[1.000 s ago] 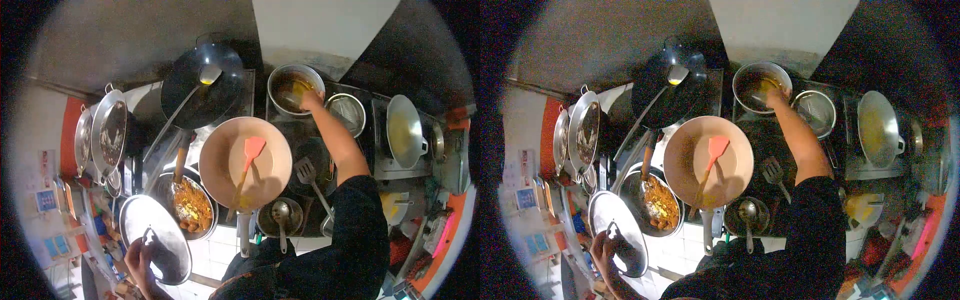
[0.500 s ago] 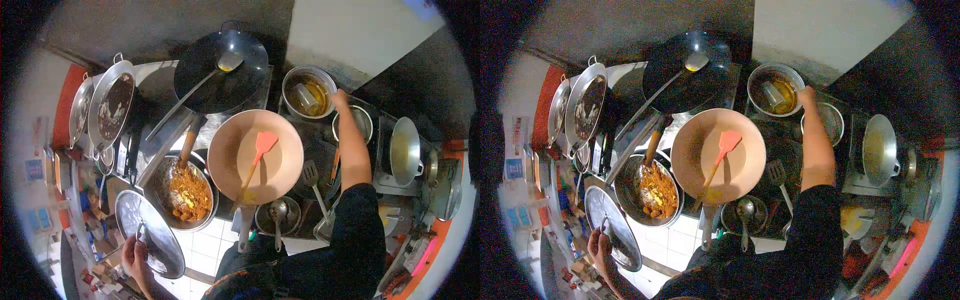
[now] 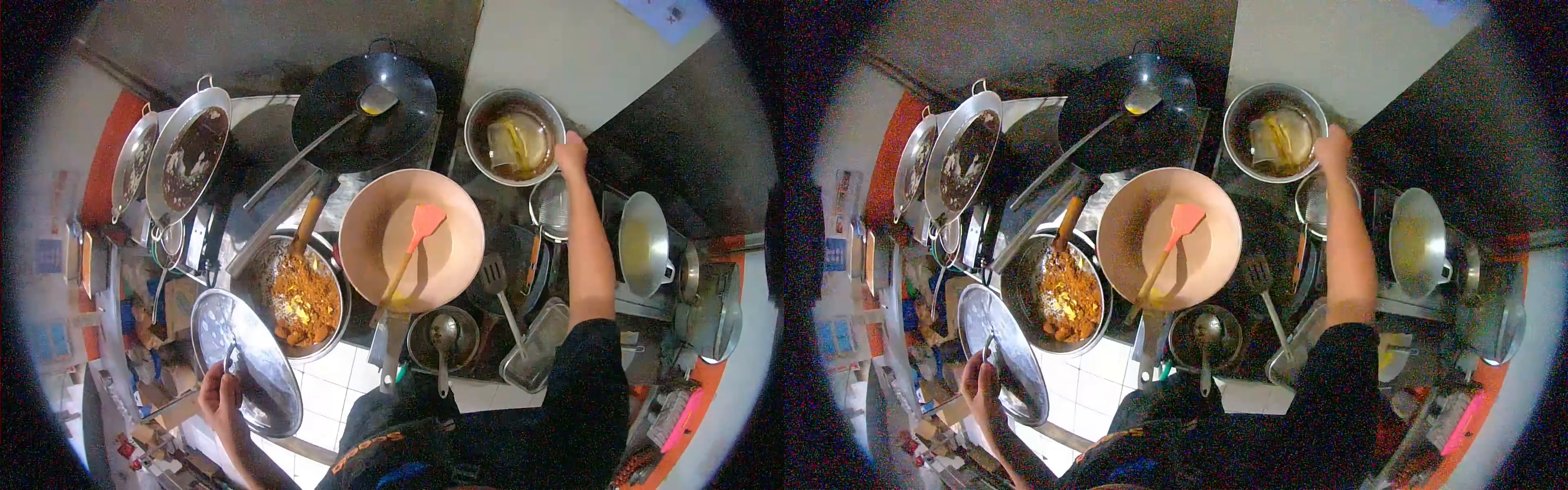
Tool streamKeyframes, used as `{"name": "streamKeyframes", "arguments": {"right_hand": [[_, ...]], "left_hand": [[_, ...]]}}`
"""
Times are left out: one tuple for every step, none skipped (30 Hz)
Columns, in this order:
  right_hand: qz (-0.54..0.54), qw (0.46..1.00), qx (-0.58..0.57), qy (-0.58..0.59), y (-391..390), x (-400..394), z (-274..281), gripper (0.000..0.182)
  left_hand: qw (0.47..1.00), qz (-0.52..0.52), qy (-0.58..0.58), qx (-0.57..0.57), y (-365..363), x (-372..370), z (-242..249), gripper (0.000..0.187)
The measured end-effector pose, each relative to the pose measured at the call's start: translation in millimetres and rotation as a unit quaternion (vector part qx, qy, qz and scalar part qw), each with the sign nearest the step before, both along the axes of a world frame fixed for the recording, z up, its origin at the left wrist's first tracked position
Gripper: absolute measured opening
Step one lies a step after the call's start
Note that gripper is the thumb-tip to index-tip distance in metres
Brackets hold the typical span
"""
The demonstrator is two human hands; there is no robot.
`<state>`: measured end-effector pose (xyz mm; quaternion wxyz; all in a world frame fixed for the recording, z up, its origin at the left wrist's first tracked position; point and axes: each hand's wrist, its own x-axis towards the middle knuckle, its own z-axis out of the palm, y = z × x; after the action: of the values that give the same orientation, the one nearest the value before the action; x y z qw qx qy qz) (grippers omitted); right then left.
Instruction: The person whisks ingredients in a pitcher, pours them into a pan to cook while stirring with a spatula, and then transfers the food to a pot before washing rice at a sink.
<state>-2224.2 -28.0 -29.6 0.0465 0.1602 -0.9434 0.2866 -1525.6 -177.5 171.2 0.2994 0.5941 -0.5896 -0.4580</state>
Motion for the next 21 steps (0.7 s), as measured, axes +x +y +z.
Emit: {"name": "streamKeyframes", "arguments": {"right_hand": [[0.01,0.999,0.007,0.046,2.1,2.2,12.5,0.021],[0.011,0.999,0.008,0.049,6.4,5.0,25.4,0.021],[0.028,0.998,-0.028,0.038,9.7,12.0,43.9,0.021],[0.045,0.997,-0.064,0.027,11.7,21.3,63.4,0.02],[0.05,0.995,-0.075,0.039,11.6,32.5,81.7,0.019],[0.051,0.995,-0.073,0.041,12.7,40.5,94.7,0.019],[0.074,0.991,-0.089,0.073,13.9,47.2,105.6,0.017],[0.096,0.984,-0.105,0.106,14.7,52.9,115.4,0.016],[0.098,0.984,-0.104,0.107,15.5,58.6,123.6,0.016],[0.094,0.988,-0.08,0.098,15.9,64.1,130.9,0.016],[0.091,0.99,-0.056,0.089,14.8,69.9,138.4,0.017],[0.093,0.99,-0.055,0.089,14.2,81.2,147.7,0.017],[0.113,0.987,-0.069,0.087,12.9,95.0,158.2,0.016],[0.133,0.984,-0.082,0.084,11.5,106.1,164.0,0.015],[0.136,0.984,-0.082,0.085,10.1,112.3,164.2,0.015],[0.138,0.98,-0.11,0.096,9.0,118.1,161.0,0.014],[0.14,0.975,-0.137,0.106,8.5,124.6,157.5,0.013],[0.143,0.974,-0.138,0.105,7.5,130.2,156.0,0.013],[0.152,0.974,-0.132,0.109,5.9,135.0,155.0,0.012],[0.161,0.973,-0.125,0.111,4.5,139.4,153.3,0.012],[0.15,0.98,-0.095,0.089,2.3,143.9,152.6,0.01]], "left_hand": [[1.0,0.008,0.011,-0.002,2.6,1.8,-0.2,0.023],[1.0,0.009,0.013,-0.001,5.4,3.2,0.9,0.023],[1.0,0.015,0.019,-0.006,7.9,4.0,2.0,0.023],[0.999,0.021,0.024,-0.01,10.1,5.3,3.0,0.023],[0.999,0.023,0.027,-0.008,12.2,8.5,3.8,0.023],[0.999,0.021,0.032,-0.001,13.9,13.1,4.4,0.023],[0.999,0.02,0.037,0.005,15.9,16.3,5.2,0.023],[0.999,0.022,0.04,0.006,18.7,16.2,5.7,0.023],[0.998,0.036,0.046,-0.007,21.9,15.4,6.7,0.024],[0.997,0.051,0.051,-0.02,26.1,17.6,8.7,0.025],[0.999,0.006,0.048,0.018,24.7,30.1,11.8,0.025],[0.999,0.009,0.049,0.019,28.6,34.2,13.1,0.025],[0.999,0.015,0.047,0.014,30.8,36.2,12.9,0.025],[0.999,0.022,0.044,0.01,33.2,39.0,12.9,0.025],[0.999,0.025,0.045,0.009,35.9,42.2,11.2,0.025],[0.998,0.027,0.057,-0.003,38.6,45.9,8.4,0.025],[0.997,0.029,0.067,-0.016,41.6,50.3,6.8,0.026],[0.996,0.03,0.078,-0.029,44.2,54.2,7.5,0.027],[0.996,0.032,0.078,-0.03,47.0,57.2,9.7,0.027],[0.996,0.027,0.082,-0.035,50.6,59.5,11.9,0.027],[0.995,0.023,0.086,-0.041,54.0,62.2,13.7,0.027]]}}
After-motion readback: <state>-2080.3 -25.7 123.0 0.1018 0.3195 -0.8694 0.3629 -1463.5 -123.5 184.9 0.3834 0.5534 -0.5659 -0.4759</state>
